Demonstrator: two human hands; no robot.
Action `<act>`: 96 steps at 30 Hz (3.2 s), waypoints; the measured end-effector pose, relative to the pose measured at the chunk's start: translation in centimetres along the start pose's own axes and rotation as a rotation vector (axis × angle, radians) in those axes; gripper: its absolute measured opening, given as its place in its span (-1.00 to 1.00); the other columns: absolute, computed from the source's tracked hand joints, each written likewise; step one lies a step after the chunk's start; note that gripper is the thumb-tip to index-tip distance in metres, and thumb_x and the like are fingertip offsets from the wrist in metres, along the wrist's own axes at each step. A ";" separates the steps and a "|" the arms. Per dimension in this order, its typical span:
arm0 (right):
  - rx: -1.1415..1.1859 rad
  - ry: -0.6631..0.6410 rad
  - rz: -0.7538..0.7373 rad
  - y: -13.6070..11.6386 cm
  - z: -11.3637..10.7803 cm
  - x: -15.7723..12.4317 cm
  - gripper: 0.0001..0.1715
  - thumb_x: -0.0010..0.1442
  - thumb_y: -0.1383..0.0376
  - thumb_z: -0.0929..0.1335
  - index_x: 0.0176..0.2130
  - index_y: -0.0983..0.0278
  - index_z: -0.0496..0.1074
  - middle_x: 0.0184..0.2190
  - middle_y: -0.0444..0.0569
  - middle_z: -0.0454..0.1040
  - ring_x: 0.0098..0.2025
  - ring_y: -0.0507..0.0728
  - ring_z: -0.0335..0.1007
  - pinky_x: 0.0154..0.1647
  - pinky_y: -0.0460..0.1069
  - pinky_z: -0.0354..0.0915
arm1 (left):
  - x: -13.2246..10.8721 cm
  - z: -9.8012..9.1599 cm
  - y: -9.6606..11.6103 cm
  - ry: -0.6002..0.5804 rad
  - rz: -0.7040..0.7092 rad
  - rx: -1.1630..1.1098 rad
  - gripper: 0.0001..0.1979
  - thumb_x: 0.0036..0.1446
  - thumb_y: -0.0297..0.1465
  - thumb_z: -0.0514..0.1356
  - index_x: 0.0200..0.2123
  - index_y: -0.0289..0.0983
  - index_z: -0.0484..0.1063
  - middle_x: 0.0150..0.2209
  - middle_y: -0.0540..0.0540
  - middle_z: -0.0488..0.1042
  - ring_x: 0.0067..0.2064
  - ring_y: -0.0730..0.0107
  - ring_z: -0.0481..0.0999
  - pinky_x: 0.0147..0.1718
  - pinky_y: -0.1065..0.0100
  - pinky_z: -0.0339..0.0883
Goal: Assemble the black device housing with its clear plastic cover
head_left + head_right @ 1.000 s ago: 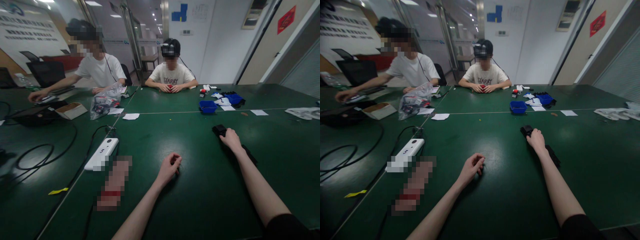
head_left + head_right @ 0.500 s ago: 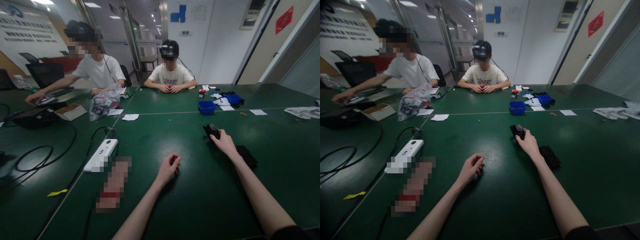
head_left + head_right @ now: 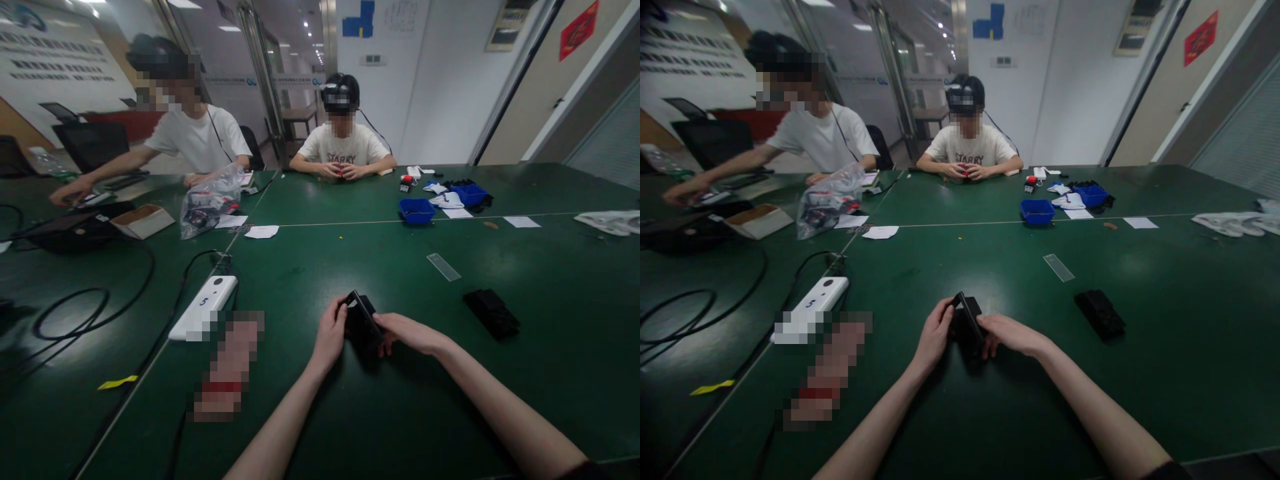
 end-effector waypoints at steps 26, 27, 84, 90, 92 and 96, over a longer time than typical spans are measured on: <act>-1.437 1.027 0.162 0.1 -13.8 -3.7 -0.34 0.25 0.14 0.06 0.13 0.60 0.10 0.03 0.45 0.27 0.08 0.37 0.20 0.03 0.22 0.13 | 0.0 0.5 0.5 -0.050 0.022 0.088 -0.75 0.06 -0.26 0.10 -0.32 -0.32 0.43 -0.44 -0.05 0.46 -0.41 0.39 0.40 -0.42 0.42 0.23; -1.461 1.020 0.155 -0.1 -13.2 -3.5 -0.37 0.25 0.16 0.06 0.12 0.57 0.13 -0.02 0.42 0.32 0.03 0.35 0.25 0.00 0.21 0.17 | 0.0 0.5 0.5 -0.048 0.023 0.088 -0.75 0.06 -0.27 0.10 -0.31 -0.32 0.43 -0.43 -0.05 0.46 -0.40 0.39 0.40 -0.42 0.42 0.24; 0.275 0.329 -0.326 -2.8 0.6 0.5 -0.56 -0.08 0.35 0.43 -0.18 0.22 0.24 -0.42 -0.16 0.48 -0.41 0.02 0.46 -0.26 -0.01 0.37 | 0.1 0.5 0.2 -0.060 0.079 0.148 -0.74 0.10 -0.25 0.07 -0.33 -0.33 0.41 -0.50 -0.02 0.42 -0.47 0.43 0.38 -0.46 0.44 0.21; 0.252 0.337 -0.293 -2.7 0.5 0.4 -0.56 -0.09 0.35 0.43 -0.20 0.23 0.22 -0.44 -0.17 0.47 -0.41 0.01 0.47 -0.26 -0.01 0.38 | 0.1 0.5 0.0 -0.065 0.079 0.147 -0.73 0.10 -0.25 0.07 -0.31 -0.33 0.41 -0.48 -0.04 0.44 -0.45 0.42 0.39 -0.45 0.44 0.21; 0.252 0.335 -0.294 -2.7 0.5 0.4 -0.56 -0.08 0.35 0.42 -0.19 0.23 0.22 -0.43 -0.17 0.48 -0.42 0.01 0.47 -0.26 -0.01 0.38 | 0.1 0.5 0.1 -0.062 0.079 0.152 -0.74 0.09 -0.26 0.08 -0.31 -0.33 0.42 -0.49 -0.04 0.44 -0.45 0.42 0.38 -0.46 0.44 0.21; 0.252 0.349 -0.301 -2.8 0.5 0.3 -0.55 -0.08 0.33 0.42 -0.18 0.24 0.22 -0.42 -0.16 0.47 -0.42 0.01 0.47 -0.28 -0.02 0.39 | 0.2 0.4 0.1 -0.057 0.073 0.148 -0.74 0.08 -0.26 0.08 -0.32 -0.33 0.42 -0.50 -0.03 0.43 -0.46 0.43 0.37 -0.46 0.45 0.21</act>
Point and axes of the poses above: each hand's wrist, its own x-axis towards the middle knuckle, its own z-axis out of the palm, y = z × x, the point moved 6 cm from there along x, towards the middle knuckle
